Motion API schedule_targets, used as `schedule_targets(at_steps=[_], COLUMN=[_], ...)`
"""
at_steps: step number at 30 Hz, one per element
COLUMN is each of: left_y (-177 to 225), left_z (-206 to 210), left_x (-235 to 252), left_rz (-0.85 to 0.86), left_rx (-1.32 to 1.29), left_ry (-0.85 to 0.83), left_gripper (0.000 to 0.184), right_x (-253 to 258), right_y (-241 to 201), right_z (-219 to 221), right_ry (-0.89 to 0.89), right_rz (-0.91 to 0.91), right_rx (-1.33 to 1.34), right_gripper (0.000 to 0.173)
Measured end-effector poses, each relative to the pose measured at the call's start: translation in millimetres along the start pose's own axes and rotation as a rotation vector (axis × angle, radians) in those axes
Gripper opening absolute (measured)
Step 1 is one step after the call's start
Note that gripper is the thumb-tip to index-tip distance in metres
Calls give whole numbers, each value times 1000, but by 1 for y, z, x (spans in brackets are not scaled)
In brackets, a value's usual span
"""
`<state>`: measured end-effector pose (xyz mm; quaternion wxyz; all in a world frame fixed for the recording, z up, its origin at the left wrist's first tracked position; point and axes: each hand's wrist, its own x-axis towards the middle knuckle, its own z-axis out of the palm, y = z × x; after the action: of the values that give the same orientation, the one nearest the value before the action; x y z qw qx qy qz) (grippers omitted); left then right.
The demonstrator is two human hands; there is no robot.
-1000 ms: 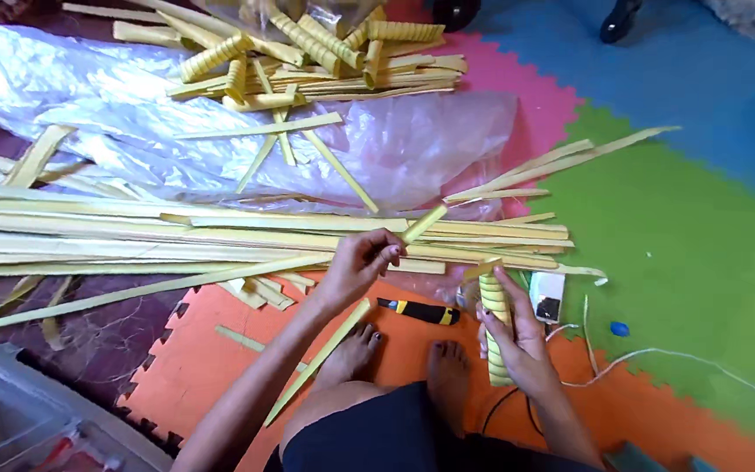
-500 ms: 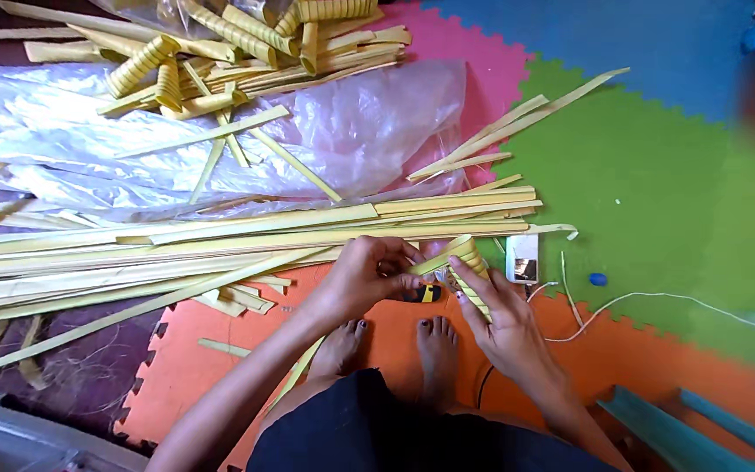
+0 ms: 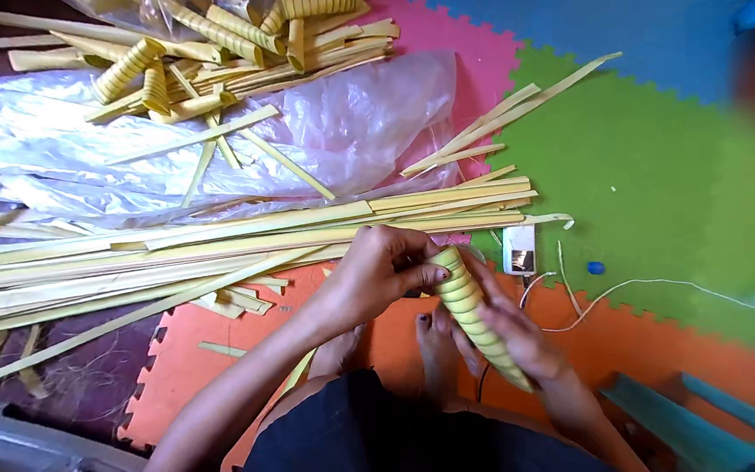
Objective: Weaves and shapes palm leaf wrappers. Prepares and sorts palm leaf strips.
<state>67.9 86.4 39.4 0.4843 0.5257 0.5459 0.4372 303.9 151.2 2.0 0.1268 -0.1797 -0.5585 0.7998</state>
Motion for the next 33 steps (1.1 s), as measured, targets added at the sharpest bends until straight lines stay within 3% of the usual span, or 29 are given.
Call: schedule_targets(at_steps=[2, 3, 4, 5, 7, 10, 12, 14, 15, 18, 19, 21, 23, 25, 26, 29, 30, 31, 33], left_y=[4, 4, 3, 1, -3, -5, -7, -9, -10, -13, -15, -18, -19, -21, -21, -23, -22, -21, -20], left_z=[-1, -1, -3, -7, -16, -18, -16, -16, -17, -28, -31, -32, -29, -29, -28, -26, -26, -28, -32], left_x=[1, 1, 3, 5, 8, 9, 10, 9, 7, 4, 4, 4, 7, 7, 6, 2, 1, 1, 1], left_rz=[-31, -29, -15, 10, 89, 194, 223, 225, 201, 93, 71, 40, -2, -48, -68, -100, -101, -100, -105], left_rx=[75, 90, 84, 47, -56, -105, -99, -67, -41, 69, 91, 53, -31, -64, -72, -88, -93, -106, -133], left_ry=[-3, -21, -51, -99, -205, -278, -271, -217, -182, -35, 0, -4, -70, -108, -99, -8, -9, -33, -110], left_gripper=[5, 5, 5, 8, 13, 9, 7, 7, 8, 16, 18, 20, 21, 22, 22, 21, 22, 23, 25], right_x=[6, 8, 9, 7, 2, -9, -10, -9, -9, -19, -24, -35, -39, -42, -42, -43, -43, -44, -43], right_y=[7, 10, 9, 5, -2, 5, 14, 13, 10, 20, 30, 38, 30, 29, 31, 53, 56, 53, 35], right_z=[6, 7, 6, 4, -3, -6, -4, -3, -4, -9, -10, -2, 1, 0, 2, -2, -4, -1, 8], right_ry=[217, 269, 258, 194, -36, -306, -384, -322, -218, 175, 279, 411, 383, 340, 393, 449, 450, 449, 426], right_rz=[-209, -271, -259, -193, -37, 173, 223, 212, 181, -29, -78, 34, 299, 383, 308, -100, -144, -84, 232], right_rx=[-768, -944, -943, -784, -106, 901, 1168, 1078, 881, -83, -253, -83, 337, 621, 515, -286, -391, -318, 123], right_gripper=[59, 58, 60, 65, 64, 39, 36, 37, 39, 59, 54, 39, 33, 30, 30, 40, 40, 36, 36])
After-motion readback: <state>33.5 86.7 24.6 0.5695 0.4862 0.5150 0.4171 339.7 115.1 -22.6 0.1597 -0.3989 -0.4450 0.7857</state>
